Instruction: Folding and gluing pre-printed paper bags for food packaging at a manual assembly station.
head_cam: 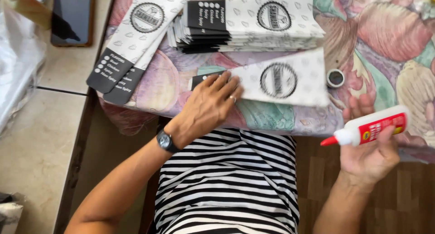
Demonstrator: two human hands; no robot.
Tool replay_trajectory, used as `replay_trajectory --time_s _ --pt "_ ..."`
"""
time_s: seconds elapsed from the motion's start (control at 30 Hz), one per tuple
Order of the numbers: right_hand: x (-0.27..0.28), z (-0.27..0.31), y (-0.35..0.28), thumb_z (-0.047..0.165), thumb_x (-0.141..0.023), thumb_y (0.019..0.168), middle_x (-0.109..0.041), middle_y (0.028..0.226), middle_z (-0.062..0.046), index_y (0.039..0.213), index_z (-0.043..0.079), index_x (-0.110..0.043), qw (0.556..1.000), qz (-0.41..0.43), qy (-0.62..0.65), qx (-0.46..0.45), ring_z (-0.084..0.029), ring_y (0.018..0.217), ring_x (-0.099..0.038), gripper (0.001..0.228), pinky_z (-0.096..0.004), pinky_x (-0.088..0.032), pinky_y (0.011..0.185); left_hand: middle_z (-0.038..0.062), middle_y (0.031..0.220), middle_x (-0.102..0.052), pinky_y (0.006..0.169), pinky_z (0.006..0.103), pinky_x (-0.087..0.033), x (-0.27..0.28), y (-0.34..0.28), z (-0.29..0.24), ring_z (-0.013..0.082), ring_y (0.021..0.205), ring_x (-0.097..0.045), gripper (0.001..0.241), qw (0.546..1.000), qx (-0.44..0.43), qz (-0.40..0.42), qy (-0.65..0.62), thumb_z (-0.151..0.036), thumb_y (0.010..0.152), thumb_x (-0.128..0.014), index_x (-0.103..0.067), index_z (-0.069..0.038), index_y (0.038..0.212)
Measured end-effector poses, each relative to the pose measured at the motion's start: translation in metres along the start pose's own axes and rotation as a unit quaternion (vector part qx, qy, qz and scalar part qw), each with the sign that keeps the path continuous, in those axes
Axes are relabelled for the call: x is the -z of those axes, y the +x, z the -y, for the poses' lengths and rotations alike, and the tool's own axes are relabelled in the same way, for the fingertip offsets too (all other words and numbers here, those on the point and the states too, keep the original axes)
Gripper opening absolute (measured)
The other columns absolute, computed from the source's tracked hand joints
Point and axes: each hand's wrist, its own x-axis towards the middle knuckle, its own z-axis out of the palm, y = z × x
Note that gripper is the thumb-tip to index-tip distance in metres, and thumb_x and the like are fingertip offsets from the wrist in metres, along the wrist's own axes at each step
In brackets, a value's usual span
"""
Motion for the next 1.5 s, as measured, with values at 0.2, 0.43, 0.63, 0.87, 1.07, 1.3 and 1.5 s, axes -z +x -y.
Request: replay_trajectory --time_s 0.2,0.43,0.63,0.87,1.07,1.3,1.5 --pt "0.027 0.009 0.007 0.025 -0.085 0.092 -0.072 0.122 -0.008 0.143 0.013 -0.063 0.975 -0.083 -0.111 0.174 -0.025 0.118 -0.072 0.057 -0.044 -0.064 0.107 0.027 0.132 -0.063 0.098 0.0483 -0.055 0.002 -0.006 -0.019 0.0437 0.125 -0.06 0.027 0.997 0.034 0.06 -0.031 -0.005 0.096 -0.06 -0.066 0.006 0.121" --pt "-0.015 0.015 -0.011 0.001 -0.081 0.085 -0.063 0.125 -0.007 0.164 -0.006 -0.043 0.909 -0.024 -0.311 0.275 -0.01 0.103 -0.059 0.088 -0.03 -0.06 0.102 0.011 0.104 -0.073 0.035 0.0404 -0.047 0.018 0.018 -0.006 0.0263 0.081 -0.064 0.022 0.981 0.093 0.146 -0.09 0.0 0.094 -0.064 -0.066 -0.003 0.073" --pt "0.015 -0.024 -0.006 0.004 -0.094 0.076 -0.067 0.095 -0.004 0.099 0.005 -0.064 0.903 -0.028 -0.314 0.292 -0.014 0.088 -0.065 0.038 -0.031 -0.06 0.082 0.002 0.084 -0.075 0.047 0.0369 -0.05 0.017 0.025 0.011 0.0214 0.073 -0.071 0.014 0.971 0.093 0.141 -0.169 -0.02 0.091 -0.078 -0.078 -0.009 0.082" --pt "-0.007 -0.049 -0.004 0.011 -0.093 0.078 -0.065 0.087 -0.005 0.107 0.0 -0.065 0.903 -0.044 -0.372 0.212 -0.013 0.08 -0.062 0.042 -0.031 -0.061 0.075 0.002 0.056 -0.06 0.046 0.0412 -0.04 0.018 0.038 0.036 0.0228 0.042 -0.049 0.027 0.962 0.102 0.198 -0.16 -0.016 0.107 -0.059 -0.062 -0.007 0.082" --pt "0.044 -0.02 0.013 0.003 -0.094 0.08 -0.066 0.087 -0.004 0.101 0.004 -0.065 0.9 -0.034 -0.342 0.268 -0.013 0.081 -0.062 0.036 -0.03 -0.059 0.077 0.01 0.064 -0.068 0.053 0.0484 -0.044 0.02 0.043 0.042 0.0377 0.057 -0.063 0.022 0.954 0.099 0.209 -0.192 -0.015 0.105 -0.059 -0.064 -0.005 0.085" --pt "0.052 -0.006 0.015 0.005 -0.096 0.079 -0.066 0.094 -0.009 0.112 -0.003 -0.066 0.88 -0.053 -0.373 0.291 -0.016 0.087 -0.063 0.046 -0.034 -0.062 0.084 0.012 0.07 -0.068 0.061 0.0478 -0.045 0.023 0.048 0.047 0.0386 0.067 -0.062 0.025 0.942 0.11 0.23 -0.215 -0.015 0.103 -0.061 -0.059 -0.003 0.082" --pt "0.018 -0.034 0.012 0.007 -0.095 0.079 -0.06 0.084 -0.002 0.105 0.003 -0.063 0.889 -0.021 -0.381 0.252 -0.012 0.079 -0.058 0.041 -0.031 -0.057 0.075 0.011 0.075 -0.071 0.064 0.0448 -0.045 0.023 0.059 0.053 0.0344 0.072 -0.066 0.019 0.925 0.126 0.261 -0.244 -0.011 0.099 -0.058 -0.064 -0.005 0.082"
